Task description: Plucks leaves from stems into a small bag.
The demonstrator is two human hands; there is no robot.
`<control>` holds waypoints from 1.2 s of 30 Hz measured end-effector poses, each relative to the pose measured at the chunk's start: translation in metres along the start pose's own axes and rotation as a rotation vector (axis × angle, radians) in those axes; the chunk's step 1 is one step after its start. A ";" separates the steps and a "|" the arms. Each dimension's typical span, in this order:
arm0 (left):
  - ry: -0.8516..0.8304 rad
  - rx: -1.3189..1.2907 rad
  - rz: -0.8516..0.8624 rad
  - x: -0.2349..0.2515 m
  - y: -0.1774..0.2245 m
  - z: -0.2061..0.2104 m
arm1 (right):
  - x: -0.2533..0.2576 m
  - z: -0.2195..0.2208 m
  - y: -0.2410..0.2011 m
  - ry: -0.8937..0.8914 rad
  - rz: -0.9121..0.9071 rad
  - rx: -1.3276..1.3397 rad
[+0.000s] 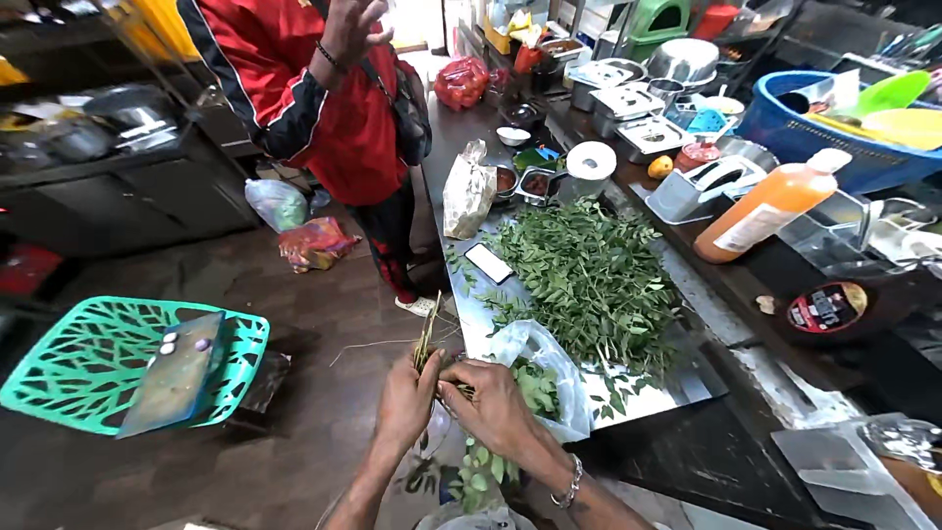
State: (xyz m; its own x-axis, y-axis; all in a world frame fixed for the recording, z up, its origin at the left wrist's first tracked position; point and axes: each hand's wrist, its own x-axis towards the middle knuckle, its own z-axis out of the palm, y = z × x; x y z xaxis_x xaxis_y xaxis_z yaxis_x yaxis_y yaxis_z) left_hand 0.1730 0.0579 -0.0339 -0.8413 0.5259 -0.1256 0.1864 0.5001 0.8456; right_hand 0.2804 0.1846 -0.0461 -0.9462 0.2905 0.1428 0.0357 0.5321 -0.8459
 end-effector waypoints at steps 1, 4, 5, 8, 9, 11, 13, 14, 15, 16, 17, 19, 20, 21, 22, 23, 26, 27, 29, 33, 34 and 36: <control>0.033 0.022 0.039 0.001 0.000 0.006 | -0.002 -0.001 0.004 0.012 0.010 0.050; 0.159 0.057 0.104 0.004 0.007 0.019 | -0.014 -0.012 0.011 0.046 0.080 0.233; 0.199 0.074 0.089 0.007 0.009 0.014 | -0.022 -0.020 0.013 0.061 0.102 0.269; 0.328 0.124 0.008 0.027 0.001 -0.029 | -0.056 -0.051 0.031 0.073 0.191 0.286; 0.375 0.147 -0.004 0.033 -0.004 -0.043 | -0.065 -0.061 0.042 0.085 0.222 0.282; 0.456 0.170 -0.005 0.040 -0.009 -0.063 | -0.076 -0.075 0.074 0.134 0.283 0.236; 0.507 0.163 0.030 0.041 -0.008 -0.071 | -0.076 -0.076 0.115 0.180 0.293 0.112; 0.518 0.151 0.051 0.040 -0.004 -0.071 | -0.073 -0.073 0.136 0.167 0.278 0.031; 0.524 0.132 0.074 0.038 -0.001 -0.068 | -0.070 -0.068 0.156 0.117 0.265 -0.066; 0.518 0.107 0.097 0.036 0.002 -0.063 | -0.067 -0.064 0.171 0.026 0.264 -0.178; 0.504 0.069 0.116 0.033 0.004 -0.057 | -0.064 -0.063 0.177 -0.078 0.273 -0.278; 0.467 -0.038 0.159 0.023 0.009 -0.043 | -0.059 -0.065 0.175 -0.141 0.243 -0.389; 0.448 -0.096 0.185 0.018 0.011 -0.037 | -0.055 -0.071 0.170 -0.066 0.178 -0.375; 0.433 -0.143 0.206 0.013 0.015 -0.030 | -0.050 -0.078 0.163 0.035 0.097 -0.311; 0.422 -0.183 0.218 0.007 0.018 -0.024 | -0.044 -0.087 0.153 0.128 0.021 -0.218; 0.409 -0.222 0.224 0.002 0.022 -0.018 | -0.036 -0.097 0.140 0.195 -0.045 -0.099; 0.356 -0.313 0.273 -0.004 0.034 -0.001 | -0.012 -0.128 0.089 0.241 -0.213 0.216; 0.337 -0.324 0.291 -0.005 0.037 0.005 | -0.006 -0.133 0.072 0.212 -0.275 0.276; 0.309 -0.325 0.305 -0.005 0.043 0.015 | 0.005 -0.135 0.046 0.123 -0.413 0.288; 0.240 -0.398 0.313 -0.002 0.049 0.033 | 0.018 -0.114 0.030 -0.001 -0.553 0.095; 0.225 -0.422 0.327 -0.001 0.051 0.037 | 0.019 -0.110 0.030 -0.012 -0.549 0.064; 0.201 -0.466 0.352 0.000 0.053 0.045 | 0.019 -0.105 0.030 -0.041 -0.492 0.006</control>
State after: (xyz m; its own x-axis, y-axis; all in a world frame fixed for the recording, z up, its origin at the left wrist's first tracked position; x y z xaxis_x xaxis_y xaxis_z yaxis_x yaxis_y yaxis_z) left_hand 0.2057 0.1156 -0.0121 -0.8573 0.4421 0.2639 0.2669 -0.0567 0.9621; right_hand 0.2971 0.2892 -0.0150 -0.8625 -0.0256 0.5054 -0.4199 0.5938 -0.6864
